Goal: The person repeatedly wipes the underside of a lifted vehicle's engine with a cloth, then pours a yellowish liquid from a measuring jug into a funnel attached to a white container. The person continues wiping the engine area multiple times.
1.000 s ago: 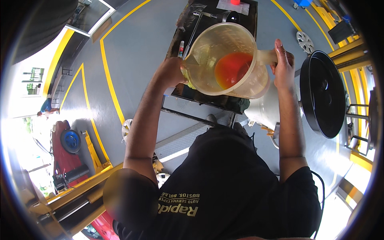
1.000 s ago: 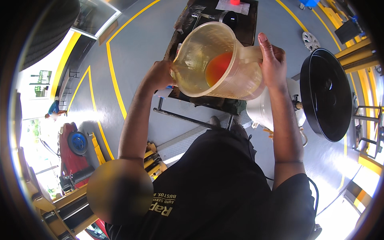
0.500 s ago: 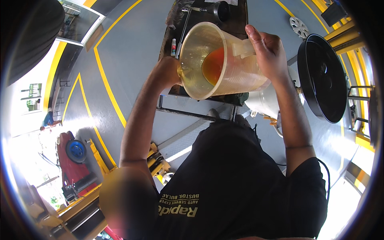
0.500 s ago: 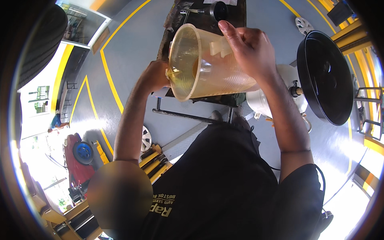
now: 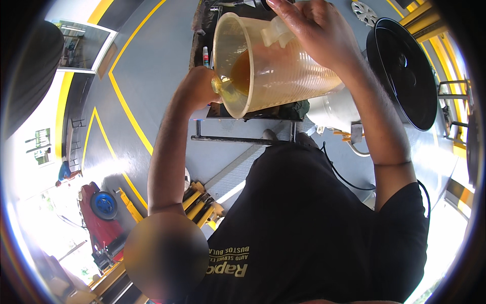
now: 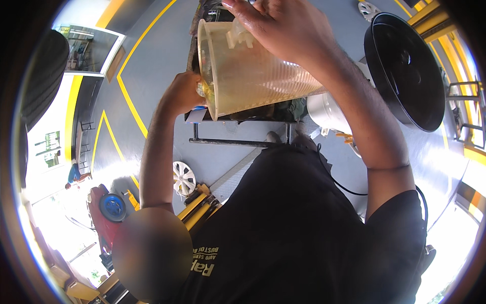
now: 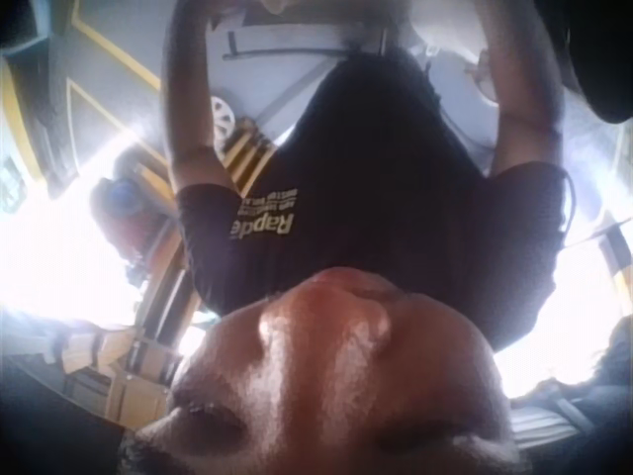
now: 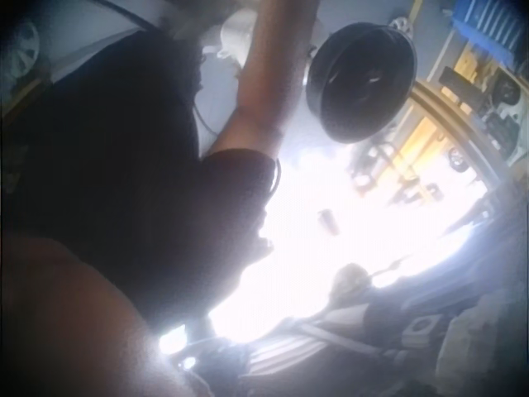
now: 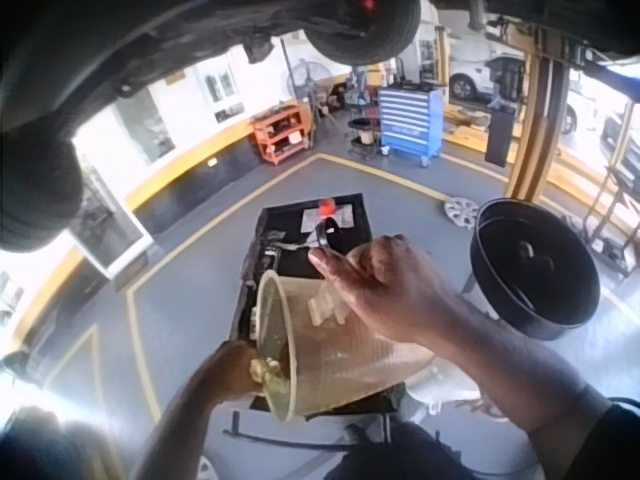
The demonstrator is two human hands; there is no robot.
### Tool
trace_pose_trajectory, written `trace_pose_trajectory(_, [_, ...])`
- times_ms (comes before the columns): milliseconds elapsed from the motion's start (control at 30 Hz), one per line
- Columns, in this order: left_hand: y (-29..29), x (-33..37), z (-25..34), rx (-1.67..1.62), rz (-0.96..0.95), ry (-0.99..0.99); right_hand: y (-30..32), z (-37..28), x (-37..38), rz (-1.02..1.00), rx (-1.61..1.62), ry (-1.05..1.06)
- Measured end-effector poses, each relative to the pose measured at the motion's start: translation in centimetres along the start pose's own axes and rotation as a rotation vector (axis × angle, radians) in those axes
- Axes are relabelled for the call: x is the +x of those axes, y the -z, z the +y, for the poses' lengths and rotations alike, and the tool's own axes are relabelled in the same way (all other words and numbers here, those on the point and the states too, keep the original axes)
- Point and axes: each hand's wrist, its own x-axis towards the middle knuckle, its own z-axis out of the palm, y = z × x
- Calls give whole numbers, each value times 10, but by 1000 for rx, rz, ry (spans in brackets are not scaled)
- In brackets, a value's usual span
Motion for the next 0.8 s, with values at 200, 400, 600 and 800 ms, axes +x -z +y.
trace_pose_trajectory(200, [-2, 1, 1, 86, 33, -11, 5, -3, 7, -116, 37, -6])
trace_pose_trajectory(400, [-7, 2, -1, 2, 35, 2, 4, -3, 9, -123, -17, 59])
trace_pose_trajectory(600, [-12, 4, -6, 99, 119, -104, 10, -11, 9, -119, -54, 77])
trace_pose_trajectory(800, [-16, 8, -11, 35, 77, -82, 12, -11, 10, -102, -45, 146])
